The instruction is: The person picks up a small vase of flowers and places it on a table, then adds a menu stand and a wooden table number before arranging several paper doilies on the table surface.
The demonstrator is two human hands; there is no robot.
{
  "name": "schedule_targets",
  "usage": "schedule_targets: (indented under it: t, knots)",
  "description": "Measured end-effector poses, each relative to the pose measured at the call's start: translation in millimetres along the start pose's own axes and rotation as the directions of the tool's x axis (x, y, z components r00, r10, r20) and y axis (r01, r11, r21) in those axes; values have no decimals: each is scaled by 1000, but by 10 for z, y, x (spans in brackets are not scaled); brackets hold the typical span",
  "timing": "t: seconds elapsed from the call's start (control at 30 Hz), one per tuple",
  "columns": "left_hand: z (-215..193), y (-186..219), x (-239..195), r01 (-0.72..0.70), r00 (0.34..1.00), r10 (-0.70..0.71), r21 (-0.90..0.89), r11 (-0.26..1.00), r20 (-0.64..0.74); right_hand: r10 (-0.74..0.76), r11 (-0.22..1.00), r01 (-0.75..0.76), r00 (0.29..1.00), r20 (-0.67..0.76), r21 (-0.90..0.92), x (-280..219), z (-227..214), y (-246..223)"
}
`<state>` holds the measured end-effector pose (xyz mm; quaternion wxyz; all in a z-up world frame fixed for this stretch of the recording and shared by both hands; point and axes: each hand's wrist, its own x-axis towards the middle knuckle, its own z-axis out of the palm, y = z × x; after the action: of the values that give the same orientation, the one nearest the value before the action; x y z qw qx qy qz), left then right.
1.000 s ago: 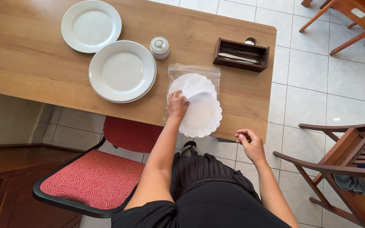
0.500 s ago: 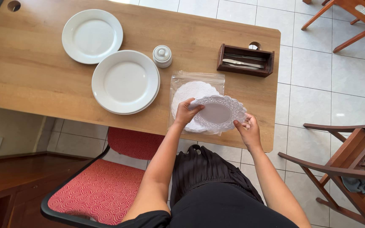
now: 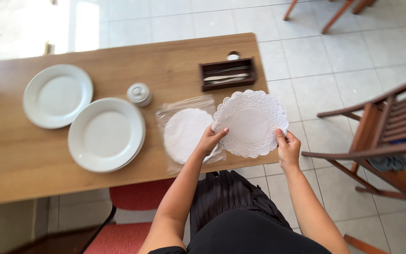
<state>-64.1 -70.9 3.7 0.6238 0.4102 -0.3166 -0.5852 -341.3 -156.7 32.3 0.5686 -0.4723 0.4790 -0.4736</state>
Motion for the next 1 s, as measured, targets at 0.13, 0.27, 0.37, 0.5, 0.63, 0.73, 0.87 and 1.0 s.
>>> schedule_targets:
  t: [0.13,0.27,0.37,0.5,0.63,0.73,0.87,1.0]
  knots:
    - [563,-257,173,218,973,-207,-111,970,98,6,996,6,990,-139,86,-244,-539,-174]
    - [1232,-517,235,348,926,-320,-123,930,201,-18,994,60,919,-395,94,-527,-1204,-326]
    - [1764,-793,188,284,921,-253,-65,957,295,-92,986,150,855,-510,74,-696,-1804,-201]
    - [2432,-1169,69,407,834,-383,27,913,397,-68,988,138,790,-610,69,-1077,-2618,-25]
    - [3237,-1604,-59,521,736,-514,116,846,441,-44,979,173,698,-714,108,-1626,-3389,-129]
    - [3911,-1956,-205,569,653,-558,155,807,512,-32,984,159,614,-788,84,-2045,-3937,-249]
    - [4546,-2377,-260,633,557,-662,260,729,501,-66,992,126,470,-880,-7,-2405,-4384,-381]
    - [5013,-2848,-228,607,491,-652,309,732,578,-176,976,183,361,-916,-115,-2603,-4722,-451]
